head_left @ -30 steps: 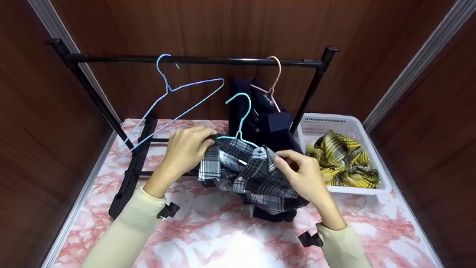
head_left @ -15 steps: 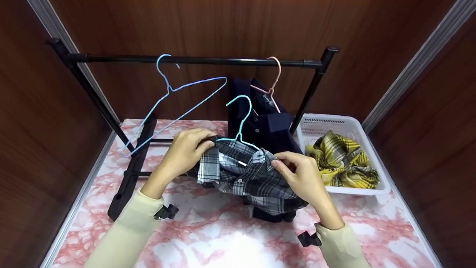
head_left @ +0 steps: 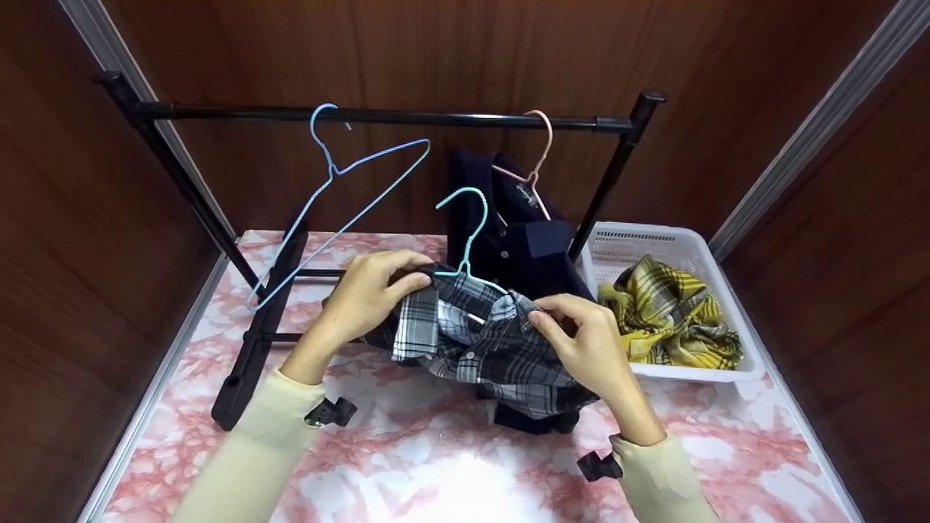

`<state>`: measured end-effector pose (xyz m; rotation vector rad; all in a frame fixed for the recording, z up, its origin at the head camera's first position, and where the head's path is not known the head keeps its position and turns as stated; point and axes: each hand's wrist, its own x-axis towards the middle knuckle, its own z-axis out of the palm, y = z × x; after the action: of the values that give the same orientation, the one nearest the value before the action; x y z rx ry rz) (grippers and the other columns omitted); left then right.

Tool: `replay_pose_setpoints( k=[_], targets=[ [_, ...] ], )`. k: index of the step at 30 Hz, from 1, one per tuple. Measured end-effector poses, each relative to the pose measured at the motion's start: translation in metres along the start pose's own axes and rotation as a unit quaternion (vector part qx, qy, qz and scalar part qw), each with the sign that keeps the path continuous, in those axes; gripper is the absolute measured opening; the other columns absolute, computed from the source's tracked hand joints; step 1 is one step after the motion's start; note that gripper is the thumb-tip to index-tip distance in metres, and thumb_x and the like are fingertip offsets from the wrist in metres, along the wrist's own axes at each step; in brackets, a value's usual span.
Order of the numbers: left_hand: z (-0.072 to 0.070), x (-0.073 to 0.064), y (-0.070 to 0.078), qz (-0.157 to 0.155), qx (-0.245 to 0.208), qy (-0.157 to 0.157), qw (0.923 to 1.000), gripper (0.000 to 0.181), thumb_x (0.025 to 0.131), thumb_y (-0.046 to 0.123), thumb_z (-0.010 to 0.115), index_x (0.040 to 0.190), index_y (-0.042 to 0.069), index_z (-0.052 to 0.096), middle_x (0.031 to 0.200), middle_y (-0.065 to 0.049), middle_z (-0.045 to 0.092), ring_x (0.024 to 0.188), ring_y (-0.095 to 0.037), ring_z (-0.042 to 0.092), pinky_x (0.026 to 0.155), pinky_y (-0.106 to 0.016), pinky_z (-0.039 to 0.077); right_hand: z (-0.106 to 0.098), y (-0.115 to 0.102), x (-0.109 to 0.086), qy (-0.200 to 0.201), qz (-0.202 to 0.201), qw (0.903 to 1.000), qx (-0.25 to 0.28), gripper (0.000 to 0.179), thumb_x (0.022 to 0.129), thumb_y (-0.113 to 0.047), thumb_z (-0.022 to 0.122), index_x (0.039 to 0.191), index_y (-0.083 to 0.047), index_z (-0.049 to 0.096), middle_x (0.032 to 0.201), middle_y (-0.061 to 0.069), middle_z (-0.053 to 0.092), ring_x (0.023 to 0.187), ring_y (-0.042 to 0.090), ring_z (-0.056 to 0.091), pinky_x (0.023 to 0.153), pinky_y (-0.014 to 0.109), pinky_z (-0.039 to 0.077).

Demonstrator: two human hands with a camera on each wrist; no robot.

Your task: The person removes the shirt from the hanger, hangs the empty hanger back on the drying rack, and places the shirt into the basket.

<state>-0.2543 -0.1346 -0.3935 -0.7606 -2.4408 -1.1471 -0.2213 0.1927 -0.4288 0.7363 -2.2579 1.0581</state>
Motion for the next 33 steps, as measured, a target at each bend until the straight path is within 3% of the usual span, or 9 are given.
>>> replay_pose_setpoints(
  k=[20,28,33],
  targets=[
    [0.012,0.017,0.022,0.007,-0.061,0.026,0.9978,0.026,0.096,0.022,0.079,0.118,0.009,0.08,0.109,0.0,0.081,0.106,-0.012,0.073,0.096,-0.034,0.056,0.006,-0.006,0.002,0.001,0.005,0.9999,0.012,0.006,0.096,-0.013,0.08,0.101,-0.015,0.081,0.08,-0.009,0.068,0.064,0.007,0.054,0.06,0.02,0.043],
    [0.02,0.022,0.029,0.004,-0.063,0.054,0.9966,0.024,0.095,0.021,0.08,0.115,0.007,0.08,0.106,-0.002,0.081,0.097,-0.014,0.075,0.089,-0.034,0.058,0.009,-0.008,0.002,0.0,-0.003,1.0,0.006,0.005,0.096,-0.013,0.08,0.101,-0.015,0.081,0.082,-0.007,0.069,0.066,0.006,0.055,0.061,0.019,0.044],
    [0.023,0.02,0.029,-0.003,-0.064,0.047,0.9968,0.027,0.097,0.021,0.078,0.119,0.005,0.079,0.111,-0.005,0.081,0.1,-0.016,0.075,0.092,-0.036,0.058,0.01,-0.007,0.002,0.006,0.002,0.9999,-0.008,0.004,0.095,-0.013,0.081,0.099,-0.014,0.082,0.086,-0.006,0.073,0.07,0.007,0.059,0.065,0.019,0.046]
  ],
)
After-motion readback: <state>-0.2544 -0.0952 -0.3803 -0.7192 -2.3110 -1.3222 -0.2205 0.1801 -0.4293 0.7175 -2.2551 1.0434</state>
